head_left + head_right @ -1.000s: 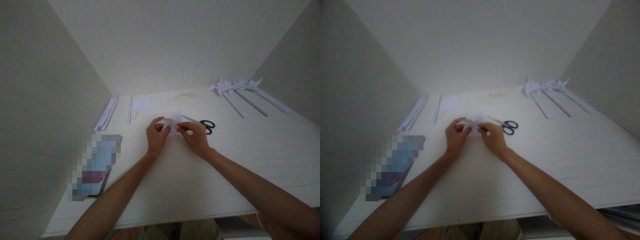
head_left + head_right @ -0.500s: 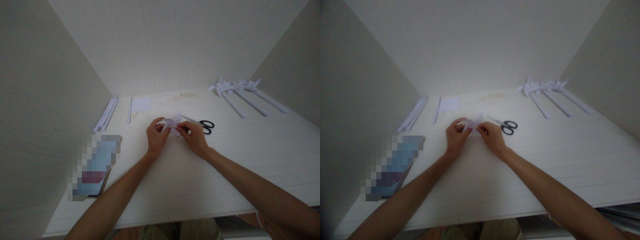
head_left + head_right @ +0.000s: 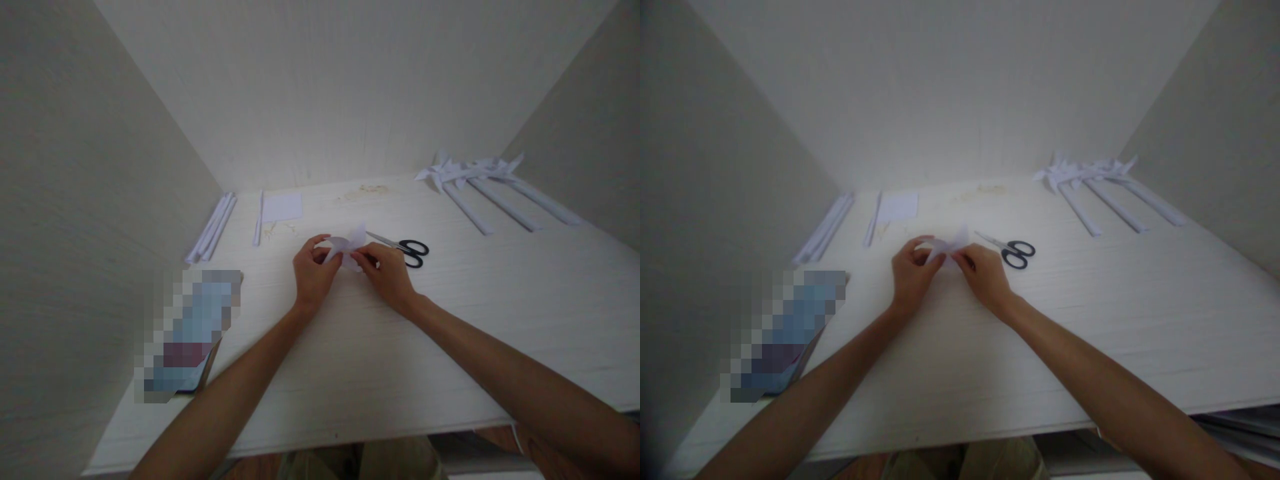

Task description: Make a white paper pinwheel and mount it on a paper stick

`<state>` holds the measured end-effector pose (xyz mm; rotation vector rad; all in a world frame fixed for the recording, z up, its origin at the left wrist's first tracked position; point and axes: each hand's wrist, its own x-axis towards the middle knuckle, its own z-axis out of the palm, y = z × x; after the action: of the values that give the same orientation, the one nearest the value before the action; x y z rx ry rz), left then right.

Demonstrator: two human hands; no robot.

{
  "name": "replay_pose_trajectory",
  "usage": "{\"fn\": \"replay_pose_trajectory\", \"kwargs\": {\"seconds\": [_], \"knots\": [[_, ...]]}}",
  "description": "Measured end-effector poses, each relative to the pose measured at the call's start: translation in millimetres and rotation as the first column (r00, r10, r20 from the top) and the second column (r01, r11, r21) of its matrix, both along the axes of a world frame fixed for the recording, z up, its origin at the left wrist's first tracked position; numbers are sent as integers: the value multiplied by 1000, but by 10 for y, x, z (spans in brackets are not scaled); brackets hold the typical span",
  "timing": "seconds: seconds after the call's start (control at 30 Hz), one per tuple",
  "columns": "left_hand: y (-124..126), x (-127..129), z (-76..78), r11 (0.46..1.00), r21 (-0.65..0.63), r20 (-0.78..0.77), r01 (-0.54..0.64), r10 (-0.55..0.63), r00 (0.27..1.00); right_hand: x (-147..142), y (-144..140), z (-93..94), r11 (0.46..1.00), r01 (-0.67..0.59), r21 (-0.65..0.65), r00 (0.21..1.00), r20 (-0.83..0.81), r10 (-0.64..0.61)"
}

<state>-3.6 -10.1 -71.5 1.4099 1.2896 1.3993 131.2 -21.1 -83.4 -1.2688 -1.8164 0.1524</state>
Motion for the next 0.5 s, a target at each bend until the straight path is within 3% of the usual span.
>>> {"fn": "replay_pose_trajectory", "kwargs": {"seconds": [0.3, 0.5], "knots": [[-6, -1, -15, 1000, 7, 9, 21, -21, 1000, -7, -17, 4, 996, -37, 87, 997, -69, 43], [-3, 3, -12, 1000, -2, 9, 12, -12, 1000, -7, -4, -7, 999, -12, 43, 1000, -18, 12]]}}
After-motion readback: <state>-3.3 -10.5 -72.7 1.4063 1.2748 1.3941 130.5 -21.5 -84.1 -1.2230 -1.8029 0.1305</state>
